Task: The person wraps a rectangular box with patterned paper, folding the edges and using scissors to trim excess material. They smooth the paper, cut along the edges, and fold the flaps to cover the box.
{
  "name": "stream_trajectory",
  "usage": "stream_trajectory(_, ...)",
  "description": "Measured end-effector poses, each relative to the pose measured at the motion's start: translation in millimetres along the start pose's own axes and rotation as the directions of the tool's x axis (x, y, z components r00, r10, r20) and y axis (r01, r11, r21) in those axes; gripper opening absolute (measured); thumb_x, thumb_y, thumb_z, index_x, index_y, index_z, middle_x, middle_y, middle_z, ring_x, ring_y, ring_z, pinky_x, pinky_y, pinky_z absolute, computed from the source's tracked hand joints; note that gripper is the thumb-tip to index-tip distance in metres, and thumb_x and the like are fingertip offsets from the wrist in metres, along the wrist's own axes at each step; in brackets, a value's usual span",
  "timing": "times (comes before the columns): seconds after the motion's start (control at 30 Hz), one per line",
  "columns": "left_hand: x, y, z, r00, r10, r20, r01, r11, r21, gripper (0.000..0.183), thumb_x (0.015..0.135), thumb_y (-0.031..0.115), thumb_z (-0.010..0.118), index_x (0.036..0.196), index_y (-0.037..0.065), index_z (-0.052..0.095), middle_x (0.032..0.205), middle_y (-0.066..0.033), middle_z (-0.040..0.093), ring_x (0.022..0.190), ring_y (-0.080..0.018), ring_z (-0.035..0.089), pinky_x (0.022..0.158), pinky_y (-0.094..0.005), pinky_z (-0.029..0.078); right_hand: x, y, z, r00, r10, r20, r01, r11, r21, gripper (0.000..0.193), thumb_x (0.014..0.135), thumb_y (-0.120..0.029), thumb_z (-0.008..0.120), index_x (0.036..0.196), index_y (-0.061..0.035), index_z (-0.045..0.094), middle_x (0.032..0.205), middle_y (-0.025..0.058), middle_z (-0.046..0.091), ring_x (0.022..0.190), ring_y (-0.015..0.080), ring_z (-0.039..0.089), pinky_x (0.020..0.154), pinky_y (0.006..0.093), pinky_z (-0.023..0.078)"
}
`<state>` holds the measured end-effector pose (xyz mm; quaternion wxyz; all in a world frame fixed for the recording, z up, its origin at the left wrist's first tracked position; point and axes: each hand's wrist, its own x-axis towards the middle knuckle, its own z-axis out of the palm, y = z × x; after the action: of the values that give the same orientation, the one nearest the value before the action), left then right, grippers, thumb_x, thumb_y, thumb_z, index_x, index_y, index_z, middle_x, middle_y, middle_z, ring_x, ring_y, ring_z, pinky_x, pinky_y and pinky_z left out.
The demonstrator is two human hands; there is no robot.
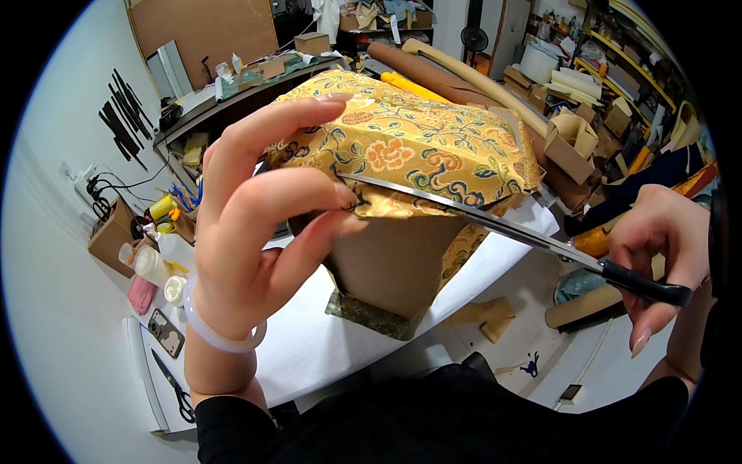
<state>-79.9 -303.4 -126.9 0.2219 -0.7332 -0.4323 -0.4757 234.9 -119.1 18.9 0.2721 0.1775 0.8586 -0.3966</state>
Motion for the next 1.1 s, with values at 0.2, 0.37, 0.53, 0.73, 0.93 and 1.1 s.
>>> stream_trajectory(0.2,2,-3,4,0.997,0.080,-0.019,-0.078,0.996,0.053,0.020,0.089,0.012,0.074,0.103,0.009,0.060,0.138,-0.0273,0.051,0.131,-0.0419,0.054,0.109,-0.0521,0.045,2,0,1,1.000,-0.027,-0.011,0.026,0.998,-0.052,0.040,0.074,-0.026,0.093,0.074,-0.0065,0.058,0.068,0.0069,0.073,0.062,0.0145,0.074,0.053,0.0179,0.054)
stream_trajectory(0.37,1,-4,6,0.997,0.070,-0.028,-0.069,0.996,0.051,0.015,0.091,0.004,0.068,0.102,0.009,0.060,0.138,-0.0273,0.051,0.131,-0.0413,0.054,0.109,-0.0524,0.044,3,1,3,1.000,-0.029,-0.008,0.029,0.999,-0.036,0.041,0.075,-0.024,0.093,0.075,-0.0067,0.056,0.070,0.0076,0.074,0.064,0.0155,0.075,0.053,0.0183,0.055)
stream_trajectory(0.53,1,-3,8,0.998,0.012,-0.061,-0.014,0.999,-0.036,0.010,0.094,0.007,0.065,0.101,0.008,0.057,0.138,-0.0277,0.051,0.130,-0.0398,0.054,0.110,-0.0525,0.043,7,11,9,0.996,-0.087,-0.016,0.088,0.992,0.087,0.042,0.075,-0.022,0.092,0.080,-0.0058,0.054,0.075,0.0102,0.076,0.067,0.0166,0.076,0.054,0.0187,0.057)
stream_trajectory(0.73,1,-4,4,0.999,-0.001,-0.032,0.000,0.999,-0.040,0.009,0.099,0.011,0.060,0.105,0.009,0.053,0.138,-0.0279,0.051,0.129,-0.0389,0.055,0.111,-0.0528,0.043,8,5,13,0.999,-0.031,0.013,0.031,0.998,0.056,0.043,0.076,-0.022,0.091,0.085,-0.0057,0.053,0.083,0.0128,0.077,0.072,0.0180,0.077,0.060,0.0209,0.059)
stream_trajectory(0.93,1,-7,4,0.998,-0.018,-0.055,0.012,0.995,-0.099,0.011,0.102,0.016,0.058,0.109,0.010,0.052,0.138,-0.0282,0.052,0.130,-0.0387,0.055,0.112,-0.0536,0.042,9,13,13,0.996,-0.007,0.091,-0.002,0.995,0.098,0.045,0.076,-0.023,0.091,0.089,-0.0051,0.053,0.088,0.0146,0.077,0.078,0.0190,0.077,0.064,0.0229,0.061)
stream_trajectory(1.1,0,-10,4,0.999,-0.011,-0.049,0.005,0.992,-0.123,0.020,0.100,0.021,0.063,0.112,0.010,0.050,0.138,-0.0274,0.052,0.131,-0.0382,0.054,0.112,-0.0530,0.041,8,17,18,0.987,-0.054,0.152,0.027,0.984,0.178,0.044,0.077,-0.021,0.090,0.093,-0.0046,0.053,0.092,0.0152,0.077,0.081,0.0193,0.077,0.067,0.0238,0.062)
